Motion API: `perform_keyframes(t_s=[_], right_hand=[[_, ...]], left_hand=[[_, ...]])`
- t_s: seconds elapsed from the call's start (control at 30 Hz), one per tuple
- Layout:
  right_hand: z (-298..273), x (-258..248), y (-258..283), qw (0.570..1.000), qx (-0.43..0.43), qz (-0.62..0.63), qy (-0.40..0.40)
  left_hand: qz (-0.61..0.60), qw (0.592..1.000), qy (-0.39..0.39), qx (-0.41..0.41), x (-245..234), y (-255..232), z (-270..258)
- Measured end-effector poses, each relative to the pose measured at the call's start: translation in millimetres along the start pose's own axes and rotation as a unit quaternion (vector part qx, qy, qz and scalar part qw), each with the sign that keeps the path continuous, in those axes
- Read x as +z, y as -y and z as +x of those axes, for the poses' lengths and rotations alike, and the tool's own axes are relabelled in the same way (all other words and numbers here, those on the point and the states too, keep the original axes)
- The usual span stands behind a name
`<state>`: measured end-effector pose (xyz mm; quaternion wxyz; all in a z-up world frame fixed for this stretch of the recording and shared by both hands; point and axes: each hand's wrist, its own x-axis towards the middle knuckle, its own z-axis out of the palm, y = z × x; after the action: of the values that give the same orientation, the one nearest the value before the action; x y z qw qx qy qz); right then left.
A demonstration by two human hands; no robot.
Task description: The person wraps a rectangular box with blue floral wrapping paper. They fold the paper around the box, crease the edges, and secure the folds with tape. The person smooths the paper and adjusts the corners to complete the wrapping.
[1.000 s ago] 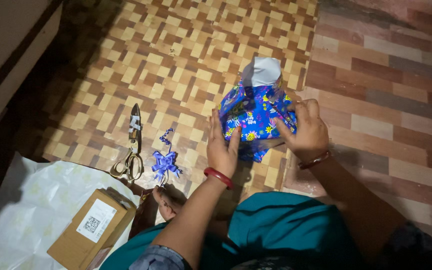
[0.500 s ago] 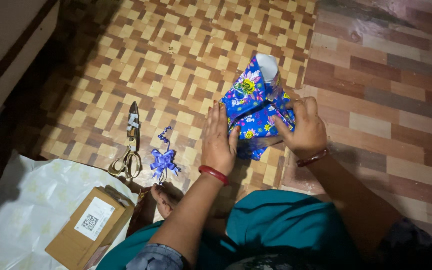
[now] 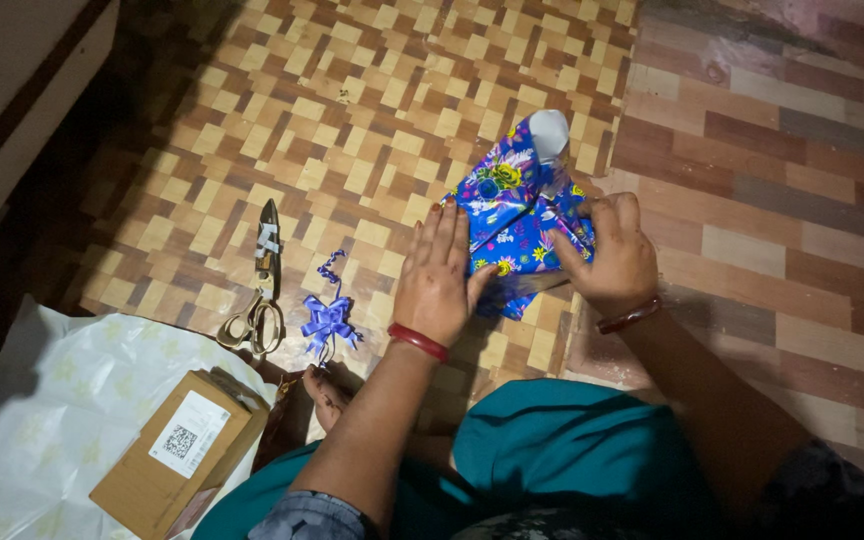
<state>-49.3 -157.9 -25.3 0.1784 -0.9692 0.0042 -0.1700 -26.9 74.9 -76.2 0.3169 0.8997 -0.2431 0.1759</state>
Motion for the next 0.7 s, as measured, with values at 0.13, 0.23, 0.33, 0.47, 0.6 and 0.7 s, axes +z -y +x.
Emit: perform_keyframes(t_s=[0.13,0.23,0.33,0.47,0.6,0.7], right_hand=[[-1,1,-1,1.000,-0.017,0.010,-0.017],[-2,1,0,0.999,-0.025,0.006,-0.028],[-1,-1,4,0.999,-0.027,0.018,-0.034],[2,-14,9,0.999,-0.009,0.037,-0.005],[14,-35,13,0.998,0.008,0.040,-0.037],[42,-46,8,0.989,-0.052,0.092,-0.102]], left_hand=[[0.038,0.999,0.023,0.022,6,2,-1],[0.031,0.998,0.026,0.047,14,-5,-2],[0.083,0.995,0.044,0.025,23,-17,-6],[0.088,0.995,0.054,0.012,27,-25,-8],[0.054,0.998,0.039,0.006,22,-25,-6],[0.050,0.998,0.037,0.007,24,-26,-7]])
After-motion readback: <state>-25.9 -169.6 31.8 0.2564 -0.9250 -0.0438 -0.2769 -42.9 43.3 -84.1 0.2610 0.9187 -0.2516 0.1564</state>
